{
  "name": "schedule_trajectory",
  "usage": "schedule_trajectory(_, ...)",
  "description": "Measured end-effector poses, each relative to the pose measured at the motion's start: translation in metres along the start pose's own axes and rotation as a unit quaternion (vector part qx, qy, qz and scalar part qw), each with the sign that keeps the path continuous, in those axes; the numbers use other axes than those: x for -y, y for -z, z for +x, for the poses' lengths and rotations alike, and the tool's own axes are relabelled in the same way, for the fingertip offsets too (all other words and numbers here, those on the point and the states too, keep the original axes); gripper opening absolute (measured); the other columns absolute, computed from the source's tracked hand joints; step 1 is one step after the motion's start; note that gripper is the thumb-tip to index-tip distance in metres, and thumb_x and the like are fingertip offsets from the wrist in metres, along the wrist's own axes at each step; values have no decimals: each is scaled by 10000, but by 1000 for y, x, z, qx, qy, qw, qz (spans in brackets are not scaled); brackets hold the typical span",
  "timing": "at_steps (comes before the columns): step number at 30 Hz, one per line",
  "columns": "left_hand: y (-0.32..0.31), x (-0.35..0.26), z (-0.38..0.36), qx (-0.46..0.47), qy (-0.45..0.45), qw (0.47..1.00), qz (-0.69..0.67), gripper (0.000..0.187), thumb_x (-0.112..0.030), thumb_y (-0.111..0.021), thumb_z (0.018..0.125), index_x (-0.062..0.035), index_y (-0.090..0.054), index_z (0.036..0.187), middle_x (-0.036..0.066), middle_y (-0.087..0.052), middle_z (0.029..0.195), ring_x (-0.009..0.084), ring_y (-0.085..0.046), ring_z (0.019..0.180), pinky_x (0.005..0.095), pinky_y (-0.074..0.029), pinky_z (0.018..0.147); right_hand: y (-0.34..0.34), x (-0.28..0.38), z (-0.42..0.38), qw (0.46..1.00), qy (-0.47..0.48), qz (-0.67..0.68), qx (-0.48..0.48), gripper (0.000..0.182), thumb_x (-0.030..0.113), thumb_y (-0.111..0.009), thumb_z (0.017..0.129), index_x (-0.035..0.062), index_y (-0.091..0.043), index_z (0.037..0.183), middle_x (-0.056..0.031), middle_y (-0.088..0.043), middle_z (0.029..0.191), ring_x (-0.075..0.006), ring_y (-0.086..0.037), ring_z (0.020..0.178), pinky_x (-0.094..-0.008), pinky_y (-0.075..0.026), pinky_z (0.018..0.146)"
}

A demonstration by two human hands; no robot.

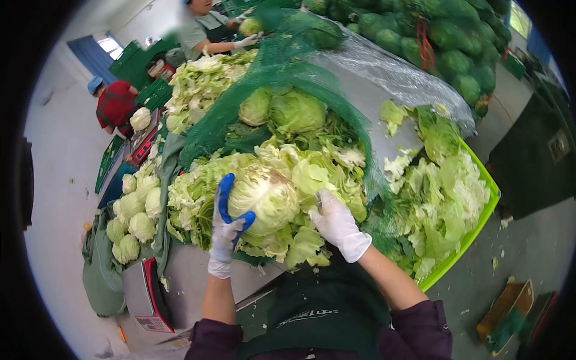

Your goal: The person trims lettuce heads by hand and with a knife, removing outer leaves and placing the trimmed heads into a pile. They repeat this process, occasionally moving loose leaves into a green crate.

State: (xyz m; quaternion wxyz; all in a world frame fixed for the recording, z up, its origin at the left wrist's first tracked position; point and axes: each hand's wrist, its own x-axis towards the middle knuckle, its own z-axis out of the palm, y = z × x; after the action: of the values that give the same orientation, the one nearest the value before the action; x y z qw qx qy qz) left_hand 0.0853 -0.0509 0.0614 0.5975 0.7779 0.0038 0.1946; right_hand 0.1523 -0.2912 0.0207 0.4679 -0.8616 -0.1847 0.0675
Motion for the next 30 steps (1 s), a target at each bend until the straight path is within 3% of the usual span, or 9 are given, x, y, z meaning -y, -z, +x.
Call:
schedule_trajectory(1, -3, -16, 5, 9, -7, 999, 44, 844, -146, -785, 595, -28, -441, 1357, 154, -388, 1410, 280, -337, 1329, 370, -275, 1100, 6, 0, -4, 1000, -9, 2, -8, 484, 226, -697, 820, 65, -494, 1228, -118, -576, 788, -216, -582, 713, -337, -478, 657)
schedule_trajectory(3, -17, -21, 5, 12, -41, 990, 131, 793, -203, -783, 607, -44, -489, 1326, 170, -397, 1401, 302, -352, 1310, 400, -285, 1086, 22, 4, -13, 982, 174, 69, -13, 579, 189, -672, 833, 100, -420, 1347, -162, -617, 867, -254, -594, 716, -340, -486, 668)
schedule_trajectory(4, -22, -26, 6, 25, -73, 974, 213, 803, -261, -771, 611, -33, -486, 1326, 157, -400, 1404, 300, -348, 1318, 404, -273, 1091, 23, 3, -18, 989, 150, -5, -9, 621, 207, -614, 861, 68, -348, 1404, -205, -623, 889, -338, -614, 744, -401, -500, 678)
schedule_trajectory(7, -38, -31, 7, 33, -112, 945, 304, 811, -357, -769, 606, -59, -512, 1315, 160, -411, 1396, 331, -358, 1305, 436, -273, 1076, 12, -7, -21, 994, 11, -110, -7, 610, 236, -583, 878, 90, -337, 1416, -202, -632, 799, -355, -624, 687, -437, -510, 652)
schedule_trajectory(11, -57, -41, 2, 12, -110, 924, 367, 797, -406, -796, 596, -159, -532, 1306, 200, -411, 1379, 401, -359, 1244, 495, -258, 1065, 6, -6, -18, 991, 43, -121, -41, 260, 203, -570, 866, 30, -497, 1046, -183, -603, 658, -375, -619, 614, -467, -502, 567)
schedule_trajectory(18, -56, -28, 11, -5, -125, 926, 355, 760, -407, -781, 612, -145, -551, 1287, 200, -436, 1363, 397, -401, 1219, 497, -270, 1059, -22, -27, -21, 990, 8, -122, -75, 201, 101, -607, 792, 57, -476, 938, -184, -584, 643, -389, -600, 607, -459, -489, 532)
schedule_trajectory(21, -36, -9, 29, -5, -92, 956, 279, 736, -350, -768, 632, -95, -546, 1286, 186, -454, 1358, 354, -414, 1243, 441, -301, 1060, -41, -30, -8, 989, 26, -124, -77, 177, 84, -592, 790, 37, -474, 913, -185, -572, 630, -377, -598, 581, -450, -487, 520)
schedule_trajectory(24, -9, 4, 49, -4, 55, 996, -72, 740, -230, -709, 688, 3, -452, 1342, 118, -444, 1387, 224, -388, 1292, 315, -304, 1070, -64, -13, 14, 977, 85, -167, -104, 85, -4, -512, 810, 1, -466, 881, -175, -562, 625, -351, -576, 526, -424, -478, 491)
schedule_trajectory(30, 28, 18, 82, 15, 150, 968, -201, 662, -290, -654, 833, -33, -395, 1386, 129, -470, 1343, 219, -494, 1189, 317, -388, 1013, -84, 1, 82, 962, 180, -166, -119, 96, 6, -472, 837, -6, -465, 932, -208, -573, 650, -370, -623, 613, -440, -496, 541)
